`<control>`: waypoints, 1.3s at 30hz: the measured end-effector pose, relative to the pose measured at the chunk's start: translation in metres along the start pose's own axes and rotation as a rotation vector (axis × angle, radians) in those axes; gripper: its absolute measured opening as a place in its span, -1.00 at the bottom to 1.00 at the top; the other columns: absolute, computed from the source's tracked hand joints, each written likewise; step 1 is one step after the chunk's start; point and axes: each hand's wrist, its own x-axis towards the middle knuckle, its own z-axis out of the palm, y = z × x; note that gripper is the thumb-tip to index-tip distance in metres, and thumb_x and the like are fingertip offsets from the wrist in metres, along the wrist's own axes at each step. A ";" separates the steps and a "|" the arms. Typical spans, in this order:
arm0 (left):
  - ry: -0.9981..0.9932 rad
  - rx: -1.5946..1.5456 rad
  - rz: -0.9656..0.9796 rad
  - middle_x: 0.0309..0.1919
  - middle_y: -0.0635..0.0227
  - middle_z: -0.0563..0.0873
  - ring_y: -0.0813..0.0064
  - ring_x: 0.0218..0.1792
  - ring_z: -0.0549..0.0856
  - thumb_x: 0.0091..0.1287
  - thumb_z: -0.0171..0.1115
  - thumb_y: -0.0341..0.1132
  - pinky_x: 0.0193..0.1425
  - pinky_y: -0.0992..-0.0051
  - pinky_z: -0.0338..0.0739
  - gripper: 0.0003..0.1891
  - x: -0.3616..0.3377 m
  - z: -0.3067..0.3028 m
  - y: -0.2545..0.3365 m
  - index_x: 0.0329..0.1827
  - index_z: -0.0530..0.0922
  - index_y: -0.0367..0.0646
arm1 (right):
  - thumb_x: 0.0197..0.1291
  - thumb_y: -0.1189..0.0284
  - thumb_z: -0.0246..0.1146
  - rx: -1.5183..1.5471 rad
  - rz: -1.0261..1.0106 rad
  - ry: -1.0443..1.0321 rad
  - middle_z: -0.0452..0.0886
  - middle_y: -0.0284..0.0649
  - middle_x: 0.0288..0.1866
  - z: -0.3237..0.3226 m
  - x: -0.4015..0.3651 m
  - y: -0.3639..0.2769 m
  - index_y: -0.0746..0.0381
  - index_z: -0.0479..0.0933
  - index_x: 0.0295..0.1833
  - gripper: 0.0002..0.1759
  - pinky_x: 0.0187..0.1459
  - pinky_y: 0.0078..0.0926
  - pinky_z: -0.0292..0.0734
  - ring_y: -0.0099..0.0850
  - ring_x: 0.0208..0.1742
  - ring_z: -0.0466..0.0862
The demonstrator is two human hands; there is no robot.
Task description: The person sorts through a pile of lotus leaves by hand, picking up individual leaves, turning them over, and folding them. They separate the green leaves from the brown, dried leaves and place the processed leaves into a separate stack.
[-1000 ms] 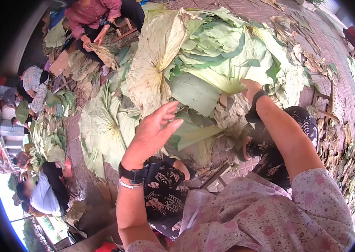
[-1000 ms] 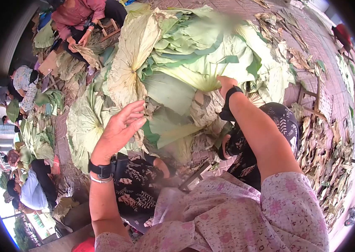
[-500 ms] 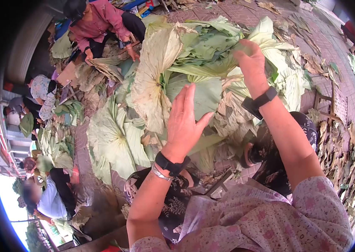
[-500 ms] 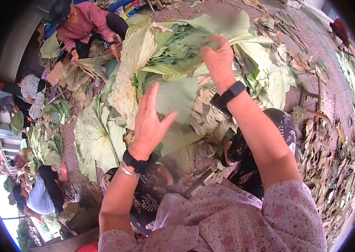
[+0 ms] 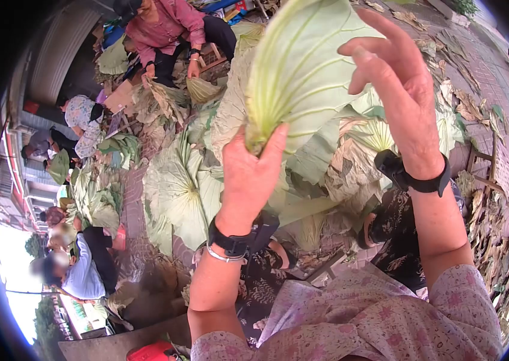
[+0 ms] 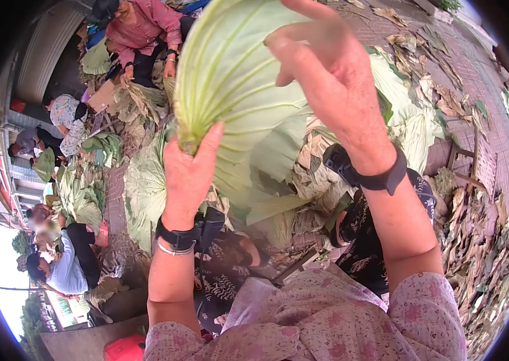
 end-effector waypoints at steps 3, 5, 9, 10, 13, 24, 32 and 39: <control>0.192 -0.215 -0.051 0.00 0.33 0.75 0.49 -0.04 0.73 0.46 0.26 -0.31 0.07 0.47 0.60 -0.68 -0.002 -0.052 -0.008 0.17 0.59 -0.33 | 0.42 0.46 0.12 0.006 0.010 0.111 0.69 -0.23 -0.05 -0.012 0.005 0.016 0.32 0.44 0.39 -0.54 -0.14 -0.64 0.47 -0.63 -0.33 0.53; 0.277 -0.375 -0.133 0.00 0.36 0.75 0.52 -0.04 0.72 0.46 0.26 -0.33 0.09 0.49 0.59 -0.68 -0.010 -0.080 -0.012 0.18 0.59 -0.32 | 0.38 0.46 0.16 -0.041 0.096 0.150 0.72 -0.28 -0.08 -0.015 0.005 0.023 0.30 0.53 0.27 -0.62 -0.22 -0.71 0.44 -0.67 -0.36 0.56; 0.538 -0.599 -0.152 0.09 0.28 0.69 0.42 0.04 0.68 0.47 0.23 -0.36 0.17 0.43 0.57 -0.68 -0.027 -0.157 -0.046 0.22 0.56 -0.28 | 0.41 0.45 0.15 -0.200 0.082 0.053 0.72 -0.27 -0.06 -0.012 0.002 0.041 0.30 0.53 0.29 -0.62 -0.17 -0.71 0.43 -0.69 -0.38 0.49; 0.609 -0.597 -0.149 0.14 0.24 0.66 0.38 0.08 0.66 0.48 0.21 -0.34 0.21 0.39 0.55 -0.66 -0.031 -0.181 -0.057 0.25 0.53 -0.29 | 0.42 0.45 0.14 -0.237 0.055 0.013 0.71 -0.28 -0.07 -0.010 0.001 0.048 0.31 0.52 0.30 -0.61 -0.18 -0.71 0.43 -0.69 -0.39 0.48; 0.748 -0.664 -0.130 0.28 0.14 0.55 0.26 0.22 0.59 0.53 0.14 -0.29 0.34 0.29 0.49 -0.60 -0.024 -0.237 -0.100 0.33 0.45 -0.32 | 0.44 0.46 0.12 -0.343 0.018 -0.072 0.68 -0.31 -0.09 -0.001 -0.002 0.053 0.32 0.48 0.33 -0.60 -0.18 -0.70 0.42 -0.69 -0.39 0.45; 0.286 -0.431 -0.949 0.29 -0.31 0.44 -0.10 0.30 0.53 0.35 0.32 0.08 0.35 0.12 0.50 -0.09 -0.026 -0.271 -0.284 0.47 0.13 -0.47 | 0.45 0.51 0.08 -0.335 0.171 -0.292 0.59 -0.39 -0.21 0.039 -0.021 0.067 0.31 0.42 0.38 -0.58 -0.28 -0.73 0.39 -0.68 -0.40 0.43; -0.324 0.238 -0.559 0.08 0.07 0.69 0.30 0.06 0.67 0.38 0.30 0.03 0.14 0.35 0.55 -0.38 -0.029 -0.177 -0.189 0.27 0.51 -0.33 | 0.36 0.61 0.14 -0.504 0.090 -0.467 0.59 -0.25 -0.33 0.050 -0.036 0.086 0.21 0.49 0.30 -0.59 -0.36 -0.56 0.46 -0.57 -0.46 0.50; -0.340 0.156 -0.223 -0.13 0.31 0.75 0.51 -0.08 0.70 0.44 0.26 -0.13 -0.02 0.50 0.57 -0.55 -0.012 -0.071 -0.112 0.22 0.56 -0.30 | 0.21 0.41 0.24 -0.786 -0.104 -0.647 0.68 -0.01 -0.32 0.039 -0.058 0.127 0.20 0.59 -0.06 -0.80 -0.25 -0.08 0.60 0.02 -0.27 0.68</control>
